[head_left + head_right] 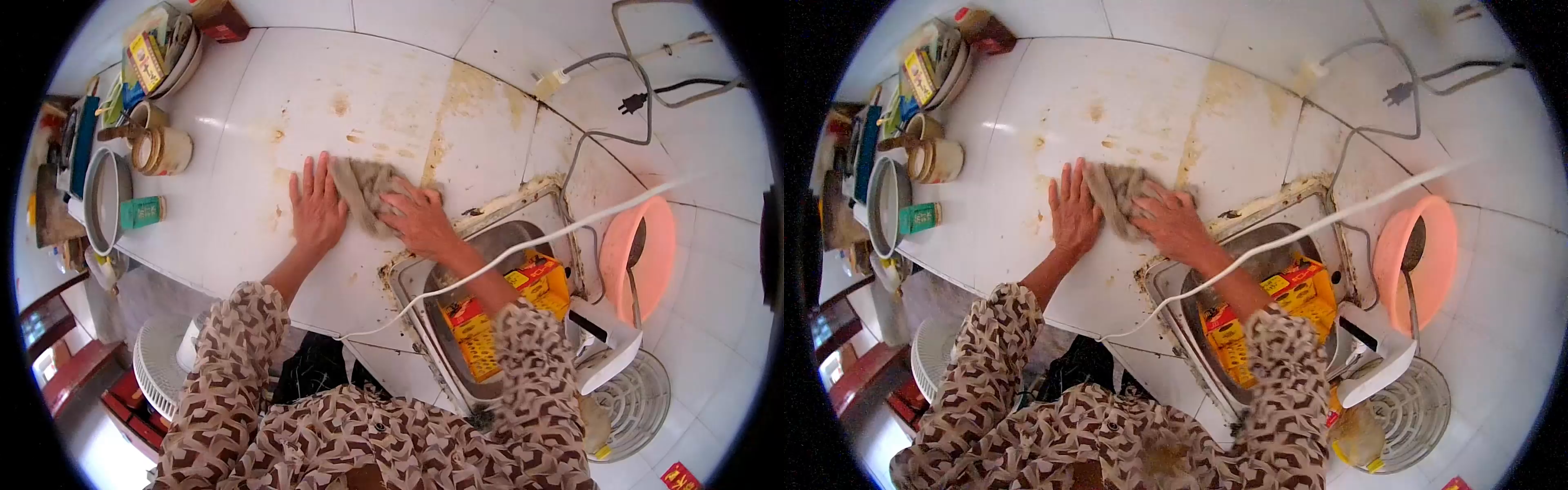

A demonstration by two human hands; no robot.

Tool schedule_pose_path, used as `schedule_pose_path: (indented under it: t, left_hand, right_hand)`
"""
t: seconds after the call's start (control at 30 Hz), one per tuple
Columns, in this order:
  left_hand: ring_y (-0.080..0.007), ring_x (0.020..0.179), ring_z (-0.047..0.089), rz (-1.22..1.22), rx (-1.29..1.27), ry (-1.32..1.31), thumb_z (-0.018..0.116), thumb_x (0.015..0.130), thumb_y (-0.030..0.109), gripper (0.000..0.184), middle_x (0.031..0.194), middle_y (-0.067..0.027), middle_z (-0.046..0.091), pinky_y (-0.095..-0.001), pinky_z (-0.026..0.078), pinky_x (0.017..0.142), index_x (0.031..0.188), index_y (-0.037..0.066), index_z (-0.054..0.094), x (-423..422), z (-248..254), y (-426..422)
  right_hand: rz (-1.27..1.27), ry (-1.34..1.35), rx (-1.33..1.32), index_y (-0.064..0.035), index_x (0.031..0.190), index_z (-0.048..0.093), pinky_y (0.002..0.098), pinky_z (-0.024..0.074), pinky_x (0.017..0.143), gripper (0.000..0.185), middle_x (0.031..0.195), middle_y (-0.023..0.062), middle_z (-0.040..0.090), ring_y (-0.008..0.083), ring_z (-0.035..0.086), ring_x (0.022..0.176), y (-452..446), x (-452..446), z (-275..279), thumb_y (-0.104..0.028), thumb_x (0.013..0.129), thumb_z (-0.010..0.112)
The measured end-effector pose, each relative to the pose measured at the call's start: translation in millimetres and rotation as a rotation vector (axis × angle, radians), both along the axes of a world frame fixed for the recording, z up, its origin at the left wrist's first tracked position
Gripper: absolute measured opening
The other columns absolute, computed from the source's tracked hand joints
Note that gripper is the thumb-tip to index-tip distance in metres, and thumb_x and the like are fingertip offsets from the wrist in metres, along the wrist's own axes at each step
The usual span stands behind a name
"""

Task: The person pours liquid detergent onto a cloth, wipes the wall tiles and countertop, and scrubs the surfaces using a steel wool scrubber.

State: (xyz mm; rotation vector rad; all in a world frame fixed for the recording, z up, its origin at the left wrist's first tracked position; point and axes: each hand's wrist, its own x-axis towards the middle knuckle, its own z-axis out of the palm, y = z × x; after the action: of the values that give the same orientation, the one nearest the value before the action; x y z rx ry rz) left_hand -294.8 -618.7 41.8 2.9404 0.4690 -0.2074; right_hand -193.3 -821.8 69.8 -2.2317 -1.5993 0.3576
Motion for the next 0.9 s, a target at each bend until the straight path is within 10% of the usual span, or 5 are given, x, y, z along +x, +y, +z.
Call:
schedule_pose_path:
  t: [0.1,0.13,0.37,0.73,0.9]
  left_hand:
    - [-0.0267,0.145,0.009,0.022,-0.068,-0.107,0.043,0.093,0.037,0.068,0.157,-0.0053,0.015,-0.0491,0.003,0.115,0.15,0.01,0.018,-2,-5,2]
    - [-0.0259,0.145,0.008,0.04,-0.077,-0.097,0.041,0.095,0.036,0.065,0.157,-0.0049,0.015,-0.0484,0.003,0.115,0.15,0.01,0.018,-2,-6,1]
    - [-0.0241,0.144,0.014,0.035,-0.058,-0.157,0.036,0.098,0.035,0.058,0.156,-0.0054,0.019,-0.0477,0.005,0.116,0.149,0.011,0.022,-2,-10,2]
    - [-0.0232,0.144,0.017,-0.267,-0.079,-0.194,0.042,0.097,0.035,0.059,0.156,-0.0037,0.02,-0.045,0.011,0.116,0.149,0.017,0.022,-25,-24,41]
    - [-0.0219,0.145,0.013,-0.08,0.027,-0.113,0.04,0.097,0.04,0.06,0.156,-0.0024,0.018,-0.045,0.009,0.116,0.15,0.018,0.021,-68,-23,115]
  right_hand:
    - [-0.101,0.232,-0.181,-0.0145,0.117,0.063,0.0466,0.0319,0.099,0.03,0.13,0.0078,0.053,0.0274,0.045,0.125,-20,67,-28,-0.019,0.089,0.056]
    - [-0.18,-0.231,-0.052,-0.0148,0.117,0.063,0.0438,0.0369,0.098,0.029,0.13,0.0104,0.052,0.0276,0.049,0.121,-31,89,-28,-0.015,0.09,0.053]
    - [-1.041,-0.595,-0.066,-0.0243,0.129,0.055,0.0545,0.0381,0.089,0.045,0.131,0.0129,0.047,0.031,0.045,0.119,27,159,-74,-0.02,0.084,0.06]
    - [-0.164,-0.142,-0.228,-0.0237,0.121,0.061,0.053,0.0297,0.1,0.04,0.135,0.0081,0.047,0.0299,0.04,0.128,-34,-40,-11,-0.01,0.085,0.052]
    - [-1.002,-0.491,-0.16,-0.0137,0.126,0.055,0.0497,0.0432,0.086,0.045,0.13,0.0186,0.047,0.036,0.049,0.114,-27,69,-43,-0.019,0.083,0.062]
